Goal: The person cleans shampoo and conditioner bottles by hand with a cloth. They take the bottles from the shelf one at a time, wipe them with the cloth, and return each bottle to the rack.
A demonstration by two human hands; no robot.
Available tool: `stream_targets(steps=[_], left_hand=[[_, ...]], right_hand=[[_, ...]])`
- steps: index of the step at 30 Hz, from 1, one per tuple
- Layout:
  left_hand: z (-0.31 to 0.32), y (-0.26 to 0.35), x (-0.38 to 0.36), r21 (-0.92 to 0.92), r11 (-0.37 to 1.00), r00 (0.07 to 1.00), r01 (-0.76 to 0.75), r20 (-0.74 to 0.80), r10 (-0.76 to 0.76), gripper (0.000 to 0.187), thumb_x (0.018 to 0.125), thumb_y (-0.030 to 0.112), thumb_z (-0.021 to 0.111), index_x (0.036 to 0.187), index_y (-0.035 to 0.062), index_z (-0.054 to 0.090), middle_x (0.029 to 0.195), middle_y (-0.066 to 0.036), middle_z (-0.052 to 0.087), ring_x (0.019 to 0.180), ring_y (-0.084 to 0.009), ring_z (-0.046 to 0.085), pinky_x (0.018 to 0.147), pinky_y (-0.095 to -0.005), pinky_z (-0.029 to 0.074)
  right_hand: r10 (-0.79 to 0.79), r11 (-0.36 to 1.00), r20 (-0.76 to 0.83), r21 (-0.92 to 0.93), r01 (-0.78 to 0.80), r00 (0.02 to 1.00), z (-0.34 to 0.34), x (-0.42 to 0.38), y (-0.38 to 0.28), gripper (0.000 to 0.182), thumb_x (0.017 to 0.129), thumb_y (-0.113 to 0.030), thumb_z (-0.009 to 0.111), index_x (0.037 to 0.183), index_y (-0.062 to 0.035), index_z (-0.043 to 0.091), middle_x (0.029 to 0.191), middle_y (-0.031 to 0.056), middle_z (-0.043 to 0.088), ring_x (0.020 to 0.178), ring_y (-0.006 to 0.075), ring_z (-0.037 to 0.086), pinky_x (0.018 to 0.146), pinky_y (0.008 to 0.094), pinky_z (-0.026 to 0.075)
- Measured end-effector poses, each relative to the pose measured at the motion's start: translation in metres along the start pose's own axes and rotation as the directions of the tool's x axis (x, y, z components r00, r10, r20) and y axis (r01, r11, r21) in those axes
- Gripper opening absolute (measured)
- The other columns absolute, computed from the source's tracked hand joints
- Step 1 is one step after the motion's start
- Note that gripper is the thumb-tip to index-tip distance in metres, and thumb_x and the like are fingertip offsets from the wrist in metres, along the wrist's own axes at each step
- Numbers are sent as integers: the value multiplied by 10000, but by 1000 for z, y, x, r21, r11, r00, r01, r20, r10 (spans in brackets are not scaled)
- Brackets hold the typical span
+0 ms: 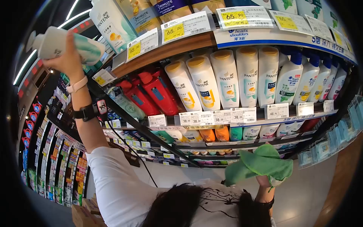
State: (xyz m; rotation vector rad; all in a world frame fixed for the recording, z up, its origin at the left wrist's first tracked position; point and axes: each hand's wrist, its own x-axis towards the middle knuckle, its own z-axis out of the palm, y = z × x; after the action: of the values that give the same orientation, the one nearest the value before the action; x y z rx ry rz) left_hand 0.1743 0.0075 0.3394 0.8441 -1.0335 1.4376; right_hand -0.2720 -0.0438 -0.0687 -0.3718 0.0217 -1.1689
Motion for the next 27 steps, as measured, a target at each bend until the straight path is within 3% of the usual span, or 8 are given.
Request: stream_targets(steps=[2, 5, 9, 12, 15, 18, 23, 27], left_hand=[[7, -18, -10, 158, 987, 998, -10, 59, 1, 1034, 506, 401, 820, 1157, -134, 221, 1102, -244, 363, 1030, -317, 416, 890, -394, 359], [10, -16, -25, 218, 976, 988, -11, 155, -24, 950, 529, 361, 818, 1152, -121, 287, 1109, -219, 390, 1023, -288, 444, 880, -363, 376], [14, -16, -37, 295, 950, 945, 104, 268, -187, 976, 562, 470, 755, 1145, -146, 274, 1097, -271, 385, 1061, -366, 360, 907, -416, 328], [14, -21, -35, 370, 916, 911, 158, 304, -280, 974, 574, 500, 733, 1144, -148, 282, 1080, -274, 403, 1038, -382, 390, 896, -423, 340], [14, -21, -32, 390, 899, 895, 197, 303, -328, 857, 596, 472, 730, 1107, -120, 379, 1083, -265, 458, 1006, -355, 475, 866, -394, 380], [12, -30, -29, 352, 928, 884, 121, 388, -262, 1026, 603, 566, 675, 1206, -130, 223, 1085, -296, 412, 1013, -430, 449, 857, -447, 382], [11, -19, -30, 534, 845, 878, 27, 392, -276, 1012, 664, 601, 592, 1255, -101, 165, 1111, -314, 378, 958, -458, 483, 799, -454, 430], [9, -3, -33, 615, 785, 875, -80, 420, -240, 899, 714, 567, 553, 1294, -5, 173, 1142, -331, 315, 820, -484, 531, 705, -460, 476]], right_hand=[[84, 982, -223, 182, -43, 971, 6, -6, -1, 510, 884, -326, 408, 1297, -45, 304, 1213, 122, 472, 1084, 257, 474, 957, 442, 351], [55, 994, 36, 96, -59, 998, 3, -3, -1, 510, 886, -328, 404, 1311, -67, 296, 1200, 136, 478, 1088, 277, 471, 973, 454, 329], [36, 998, -21, 52, -35, 999, 8, 0, 5, 523, 882, -344, 407, 1322, -89, 290, 1189, 134, 488, 1081, 290, 474, 980, 475, 312], [66, 997, -45, 53, -64, 997, 10, 0, 11, 531, 882, -367, 394, 1322, -86, 293, 1180, 131, 496, 1074, 296, 479, 975, 486, 311], [59, 996, -68, 71, -54, 996, 14, 2, 18, 542, 882, -385, 383, 1318, -74, 298, 1171, 129, 501, 1071, 297, 477, 965, 489, 317], [85, 982, -132, 177, -61, 988, 15, 4, 22, 549, 880, -388, 378, 1310, -55, 305, 1171, 132, 498, 1073, 300, 469, 960, 490, 315], [207, 919, -218, 379, -113, 954, 16, 8, 26, 545, 873, -363, 387, 1298, -29, 318, 1184, 138, 488, 1085, 304, 454, 968, 486, 299], [168, 964, -203, 236, -119, 965, 27, 8, 29, 552, 869, -358, 394, 1301, -23, 311, 1220, 145, 459, 1125, 318, 420, 995, 483, 269]])
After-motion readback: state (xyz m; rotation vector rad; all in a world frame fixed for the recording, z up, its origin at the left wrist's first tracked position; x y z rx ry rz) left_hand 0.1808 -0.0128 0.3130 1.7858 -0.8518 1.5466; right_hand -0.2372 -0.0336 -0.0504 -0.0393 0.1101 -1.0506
